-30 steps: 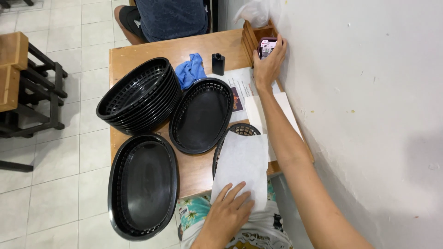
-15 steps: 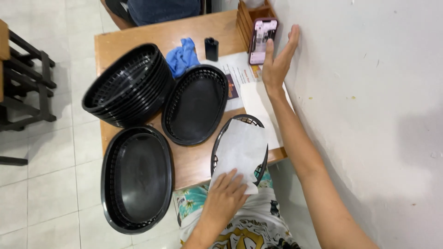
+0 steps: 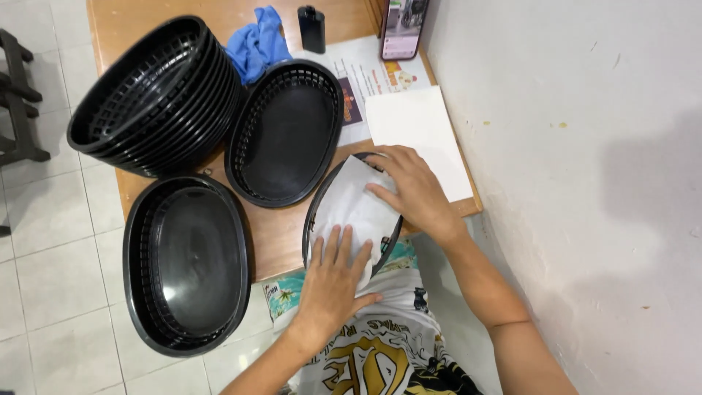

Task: Lining black plastic serving baskets with rectangular white paper sheets.

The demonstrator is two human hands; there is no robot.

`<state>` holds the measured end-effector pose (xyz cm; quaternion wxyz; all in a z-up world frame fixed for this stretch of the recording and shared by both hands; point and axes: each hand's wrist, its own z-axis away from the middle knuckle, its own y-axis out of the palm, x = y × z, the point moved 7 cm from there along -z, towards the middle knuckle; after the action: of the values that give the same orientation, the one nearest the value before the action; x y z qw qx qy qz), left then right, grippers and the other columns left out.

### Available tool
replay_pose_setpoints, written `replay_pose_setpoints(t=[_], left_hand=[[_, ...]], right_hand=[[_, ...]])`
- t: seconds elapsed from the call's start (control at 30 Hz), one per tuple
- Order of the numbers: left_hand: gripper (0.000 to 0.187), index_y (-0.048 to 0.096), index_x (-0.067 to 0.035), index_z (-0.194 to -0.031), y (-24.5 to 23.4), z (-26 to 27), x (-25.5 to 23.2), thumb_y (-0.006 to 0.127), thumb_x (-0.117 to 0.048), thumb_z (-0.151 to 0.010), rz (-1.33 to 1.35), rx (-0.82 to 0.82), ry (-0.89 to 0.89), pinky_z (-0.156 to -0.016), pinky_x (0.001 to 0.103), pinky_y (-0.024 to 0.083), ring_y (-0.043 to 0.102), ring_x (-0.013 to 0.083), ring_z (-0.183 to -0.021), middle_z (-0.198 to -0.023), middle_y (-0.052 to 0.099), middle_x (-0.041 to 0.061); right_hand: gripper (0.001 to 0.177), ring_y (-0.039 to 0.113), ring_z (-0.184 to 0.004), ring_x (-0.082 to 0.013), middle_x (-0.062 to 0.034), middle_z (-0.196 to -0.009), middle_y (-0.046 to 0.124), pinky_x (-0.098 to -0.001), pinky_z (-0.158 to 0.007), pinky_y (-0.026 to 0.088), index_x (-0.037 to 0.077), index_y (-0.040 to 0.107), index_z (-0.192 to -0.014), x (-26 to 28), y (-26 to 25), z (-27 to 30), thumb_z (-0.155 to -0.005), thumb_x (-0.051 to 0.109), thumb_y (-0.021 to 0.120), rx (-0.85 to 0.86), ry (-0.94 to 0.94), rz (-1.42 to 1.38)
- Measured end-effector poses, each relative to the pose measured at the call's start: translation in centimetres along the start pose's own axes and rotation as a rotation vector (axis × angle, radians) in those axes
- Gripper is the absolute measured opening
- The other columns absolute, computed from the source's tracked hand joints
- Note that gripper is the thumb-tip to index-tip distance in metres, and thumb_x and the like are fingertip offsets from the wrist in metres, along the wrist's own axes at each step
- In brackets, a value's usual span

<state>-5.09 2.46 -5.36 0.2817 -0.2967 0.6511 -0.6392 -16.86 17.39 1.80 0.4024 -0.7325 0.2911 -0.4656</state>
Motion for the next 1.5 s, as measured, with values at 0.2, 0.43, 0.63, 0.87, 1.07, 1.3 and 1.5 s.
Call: replay_pose_setpoints(t=[0.2,0.43,0.63,0.87,1.07,1.3,1.5], left_hand=[[0.086,0.046,-0.016,-0.153,-3.4,-1.9,1.1,0.066,-0.065,-0.086,0.241,0.288,0.032,-0.117,0.065,0.018,0.027,0.0537,-0.149,-0.152,0.044,0.033],[0.034,0.076,-0.007,-0.101,-1.1,1.1,1.7,0.082,-0.036,-0.084,0.302,-0.108,0.070,-0.105,0.048,0.046,0.069,0.0351,-0.107,-0.100,0.075,0.018],[0.039,0.077,-0.008,-0.092,-1.1,0.6,2.1,0.080,-0.046,-0.083,0.237,-0.049,0.077,-0.103,0.042,0.047,0.072,0.0275,-0.096,-0.090,0.075,0.011],[0.058,0.069,-0.014,-0.102,-1.5,-1.4,2.3,0.078,-0.064,-0.075,0.121,-0.023,0.087,-0.077,0.036,0.051,0.062,0.0247,-0.087,-0.086,0.065,0.007],[0.062,0.066,-0.008,-0.125,-11.0,0.9,4.9,0.076,-0.053,-0.084,0.504,-0.137,0.119,-0.090,0.038,0.053,0.067,0.0277,-0.106,-0.112,0.071,0.012],[0.024,0.071,-0.008,-0.129,-22.1,2.8,21.0,0.070,-0.023,-0.110,0.028,-0.554,-0.279,-0.084,0.042,0.055,0.062,0.0293,-0.119,-0.128,0.070,0.010],[0.020,0.077,-0.014,-0.103,-15.7,-1.4,32.3,0.065,-0.028,-0.110,-0.149,-0.242,-0.406,-0.058,0.048,0.056,0.070,0.0344,-0.072,-0.093,0.075,0.008]], right_hand=[[0.011,0.069,-0.087,-0.0213,-0.0016,-0.083,0.074,-0.0334,-0.075,0.057,0.016,0.075,-0.097,5.8,3.8,2.3,-0.096,0.027,0.071,0.243,-0.090,-0.126],[0.026,0.060,-0.094,-0.0231,-0.0058,-0.096,0.066,-0.0335,-0.081,0.054,0.016,0.074,-0.119,3.7,5.0,1.6,-0.094,0.022,0.072,0.283,-0.045,0.016],[0.032,0.060,-0.096,-0.0232,-0.0070,-0.100,0.066,-0.0338,-0.083,0.052,0.016,0.072,-0.126,4.1,5.2,1.3,-0.095,0.024,0.072,0.367,-0.003,0.033],[0.029,0.065,-0.089,-0.0256,-0.0055,-0.085,0.066,-0.0391,-0.075,0.055,0.018,0.066,-0.120,3.2,5.4,0.2,-0.096,0.033,0.068,0.418,0.144,0.046],[0.034,0.066,-0.095,-0.0279,-0.0050,-0.097,0.072,-0.0443,-0.076,0.052,0.017,0.067,-0.121,3.0,5.0,0.4,-0.098,0.041,0.062,0.382,0.135,0.019],[0.015,0.068,-0.097,-0.0229,-0.0121,-0.112,0.071,-0.0335,-0.090,0.055,0.000,0.070,-0.115,6.2,-3.8,3.0,-0.103,0.007,0.065,-0.338,0.050,-0.279],[0.015,0.068,-0.101,-0.0260,-0.0182,-0.118,0.067,-0.0341,-0.092,0.059,-0.003,0.067,-0.116,3.5,-5.5,7.6,-0.104,0.003,0.060,-0.540,0.118,-0.371]])
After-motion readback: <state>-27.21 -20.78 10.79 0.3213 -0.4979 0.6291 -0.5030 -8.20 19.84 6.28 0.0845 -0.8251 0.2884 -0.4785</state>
